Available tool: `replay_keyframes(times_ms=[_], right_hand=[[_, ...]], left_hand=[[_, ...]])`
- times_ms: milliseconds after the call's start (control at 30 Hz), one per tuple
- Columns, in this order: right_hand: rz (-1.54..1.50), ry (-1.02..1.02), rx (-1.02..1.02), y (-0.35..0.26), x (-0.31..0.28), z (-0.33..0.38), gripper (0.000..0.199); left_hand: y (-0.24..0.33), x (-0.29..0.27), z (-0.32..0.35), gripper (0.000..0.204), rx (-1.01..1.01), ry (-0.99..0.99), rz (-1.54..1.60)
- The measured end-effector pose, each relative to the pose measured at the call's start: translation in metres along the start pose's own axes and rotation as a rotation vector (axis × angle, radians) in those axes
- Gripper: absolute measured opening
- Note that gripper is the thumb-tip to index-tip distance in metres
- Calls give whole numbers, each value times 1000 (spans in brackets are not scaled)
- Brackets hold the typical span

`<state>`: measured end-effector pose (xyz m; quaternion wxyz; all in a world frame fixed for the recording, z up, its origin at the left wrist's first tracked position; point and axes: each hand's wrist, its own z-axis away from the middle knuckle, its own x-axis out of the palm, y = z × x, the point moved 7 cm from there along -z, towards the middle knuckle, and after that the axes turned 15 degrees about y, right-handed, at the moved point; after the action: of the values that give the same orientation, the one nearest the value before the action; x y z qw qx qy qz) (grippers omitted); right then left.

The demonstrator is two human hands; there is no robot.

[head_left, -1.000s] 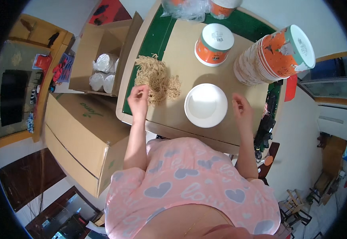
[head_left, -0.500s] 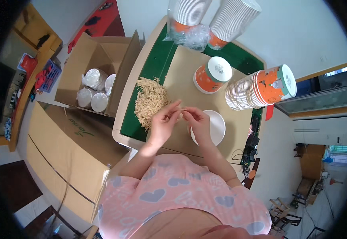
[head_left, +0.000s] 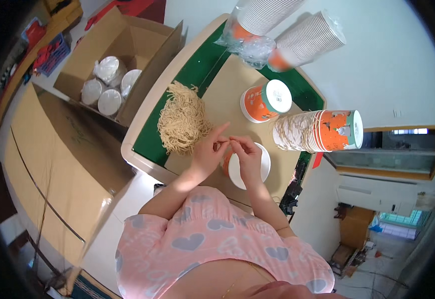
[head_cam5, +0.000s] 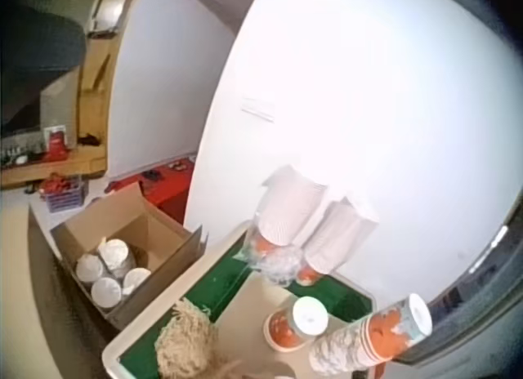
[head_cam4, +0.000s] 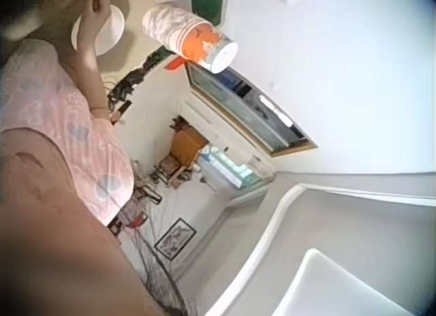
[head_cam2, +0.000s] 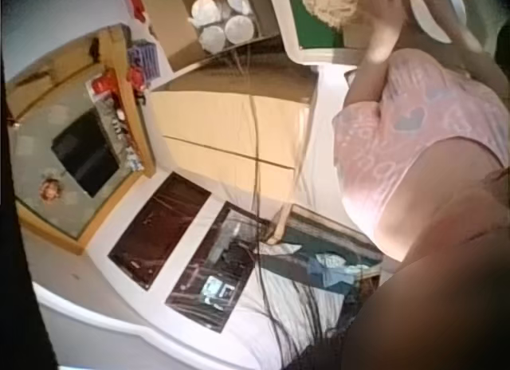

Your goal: Packing shredded material into paper bowls and covering them with lids.

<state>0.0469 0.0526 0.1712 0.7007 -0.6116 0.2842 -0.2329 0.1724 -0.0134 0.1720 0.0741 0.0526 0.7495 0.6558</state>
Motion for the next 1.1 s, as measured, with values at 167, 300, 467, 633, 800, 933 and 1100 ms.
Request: replay_keyframes(times_ms=[167,300,467,633,800,933,1100], right_hand=[[57,-48,12,-2,-15,-5,9],[200,-110,-104,-3,-24,-10,21],[262,-185,8,1,-28,-8,34],[62,-42,110,3,-31,9,25],[-60,-43,113,12,-25,9,13],[-142,38,60,-2,-32,1,10],[-503,-51,49,-55,-51,-13,9]], left_hand=[[1,-1,9,20,52,75,-72],[3,1,17,10,15,74,-49],[11,5,23,9,29,57,-77],[6,4,24,9,-24,156,-13],[14,10,33,10,103,124,-59],[-13,8,29,15,291,101,-225],[-89,-18,8,19,409,73,-583]])
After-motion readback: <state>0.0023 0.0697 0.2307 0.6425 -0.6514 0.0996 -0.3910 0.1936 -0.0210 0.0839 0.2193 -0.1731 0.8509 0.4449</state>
